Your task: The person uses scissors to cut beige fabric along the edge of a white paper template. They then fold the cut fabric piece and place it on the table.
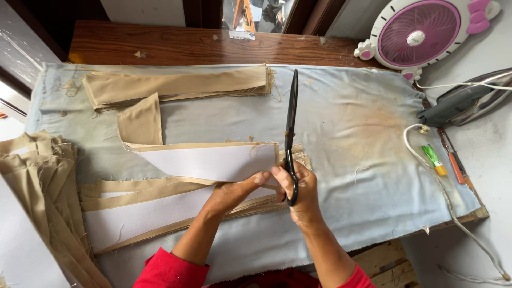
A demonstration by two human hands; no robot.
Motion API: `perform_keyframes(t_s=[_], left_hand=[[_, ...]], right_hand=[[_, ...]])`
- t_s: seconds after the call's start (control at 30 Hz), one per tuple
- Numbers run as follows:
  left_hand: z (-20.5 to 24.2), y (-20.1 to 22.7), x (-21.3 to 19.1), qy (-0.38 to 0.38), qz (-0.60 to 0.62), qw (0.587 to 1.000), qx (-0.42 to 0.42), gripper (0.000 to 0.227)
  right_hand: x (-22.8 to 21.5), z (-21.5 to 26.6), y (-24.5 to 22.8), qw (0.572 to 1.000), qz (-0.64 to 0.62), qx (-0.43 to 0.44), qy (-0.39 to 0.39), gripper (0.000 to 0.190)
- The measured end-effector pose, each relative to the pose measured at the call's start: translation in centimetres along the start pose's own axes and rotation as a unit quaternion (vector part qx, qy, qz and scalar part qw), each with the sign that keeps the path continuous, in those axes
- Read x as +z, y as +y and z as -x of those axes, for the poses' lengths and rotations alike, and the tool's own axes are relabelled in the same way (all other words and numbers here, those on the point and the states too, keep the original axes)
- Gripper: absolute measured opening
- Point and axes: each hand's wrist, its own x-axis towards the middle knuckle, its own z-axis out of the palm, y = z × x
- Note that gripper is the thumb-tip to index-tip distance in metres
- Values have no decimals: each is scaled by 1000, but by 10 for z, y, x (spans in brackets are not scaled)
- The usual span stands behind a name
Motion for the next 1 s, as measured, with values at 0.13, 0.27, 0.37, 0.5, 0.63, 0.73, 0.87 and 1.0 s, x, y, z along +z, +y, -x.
perform_keyframes(t_s=[0.13, 0.27, 0.37, 0.5, 0.63, 0.73, 0.87, 1.0], left_hand=[[-7, 20, -10, 88, 72, 993, -31, 107], [-62, 16, -88, 2, 331, 908, 255, 56], [-99, 28, -142, 111, 410, 879, 216, 54], [-93, 84, -158, 295, 318, 896, 97, 50], [-94, 102, -148, 270, 265, 903, 203, 54], [-78, 112, -128, 127, 154, 939, 279, 53], [-58, 100, -94, -12, 24, 980, 199, 45], [-40, 72, -47, -236, -106, 959, 117, 37]], right_hand=[[-2, 10, 2, 999, -13, -15, 33, 17], [-21, 32, -3, 998, 15, 35, 51, 21], [-38, 52, 5, 999, 30, 15, 43, 23], [-59, 83, 33, 999, 31, 17, 17, 32], [-68, 103, 57, 996, 36, 67, -45, 14], [-68, 103, 58, 989, 51, 135, -27, 28], [-62, 76, 39, 994, 33, 106, -6, 16], [-50, 28, -4, 998, -3, -52, -31, 35]])
